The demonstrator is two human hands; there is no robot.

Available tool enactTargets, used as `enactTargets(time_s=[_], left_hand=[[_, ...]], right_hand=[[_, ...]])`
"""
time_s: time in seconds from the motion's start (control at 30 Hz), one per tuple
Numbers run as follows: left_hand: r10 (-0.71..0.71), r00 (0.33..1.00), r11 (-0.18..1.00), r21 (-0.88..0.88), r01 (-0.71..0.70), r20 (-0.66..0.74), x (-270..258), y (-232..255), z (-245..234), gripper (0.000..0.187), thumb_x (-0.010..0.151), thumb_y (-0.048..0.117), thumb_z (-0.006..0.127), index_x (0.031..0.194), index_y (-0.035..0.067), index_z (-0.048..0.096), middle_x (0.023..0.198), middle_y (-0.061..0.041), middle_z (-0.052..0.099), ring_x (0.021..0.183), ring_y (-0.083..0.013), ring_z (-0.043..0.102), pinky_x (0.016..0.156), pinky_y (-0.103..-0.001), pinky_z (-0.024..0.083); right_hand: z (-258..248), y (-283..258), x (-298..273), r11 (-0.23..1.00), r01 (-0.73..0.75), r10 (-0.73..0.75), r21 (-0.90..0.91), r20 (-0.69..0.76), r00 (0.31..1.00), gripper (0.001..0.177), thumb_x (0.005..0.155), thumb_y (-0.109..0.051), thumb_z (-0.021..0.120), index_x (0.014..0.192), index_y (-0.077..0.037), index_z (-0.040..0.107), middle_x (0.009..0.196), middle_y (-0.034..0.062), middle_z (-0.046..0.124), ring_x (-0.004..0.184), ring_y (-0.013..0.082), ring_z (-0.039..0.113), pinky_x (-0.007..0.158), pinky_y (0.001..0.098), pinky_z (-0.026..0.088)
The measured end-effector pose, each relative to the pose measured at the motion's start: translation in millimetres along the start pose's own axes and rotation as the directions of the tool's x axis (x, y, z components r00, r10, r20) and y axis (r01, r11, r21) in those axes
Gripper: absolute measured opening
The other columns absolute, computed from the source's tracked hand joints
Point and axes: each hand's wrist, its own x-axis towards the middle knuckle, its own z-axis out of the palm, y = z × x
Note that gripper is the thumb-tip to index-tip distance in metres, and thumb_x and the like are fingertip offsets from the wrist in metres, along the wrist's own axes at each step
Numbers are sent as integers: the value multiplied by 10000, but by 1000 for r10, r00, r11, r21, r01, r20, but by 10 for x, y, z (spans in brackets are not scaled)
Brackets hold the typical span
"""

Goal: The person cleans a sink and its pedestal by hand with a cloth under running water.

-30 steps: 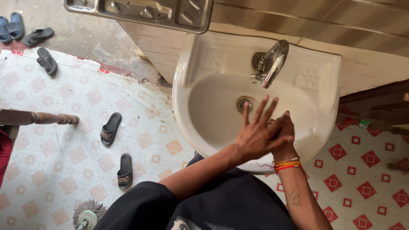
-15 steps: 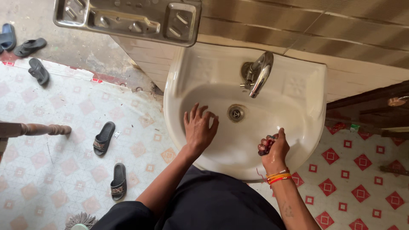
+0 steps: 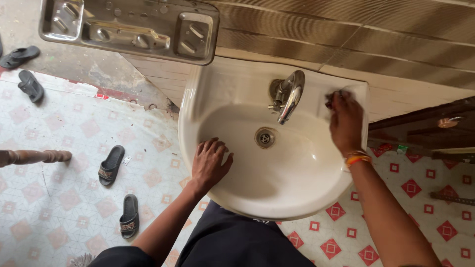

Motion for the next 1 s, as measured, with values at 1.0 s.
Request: enactTargets(time_s=[1.0], left_hand=[[-51,987,999,10,53,-150,-42,21,12,150,871,177,700,767,72,673,847,-80,702,935,-278,647,917,-414,486]], right_hand=[[1133,-357,0,964,-84,139,253,-206,969,116,950,-68,727,1040,-41,660,963,110,688,884,307,626,813,399,515]])
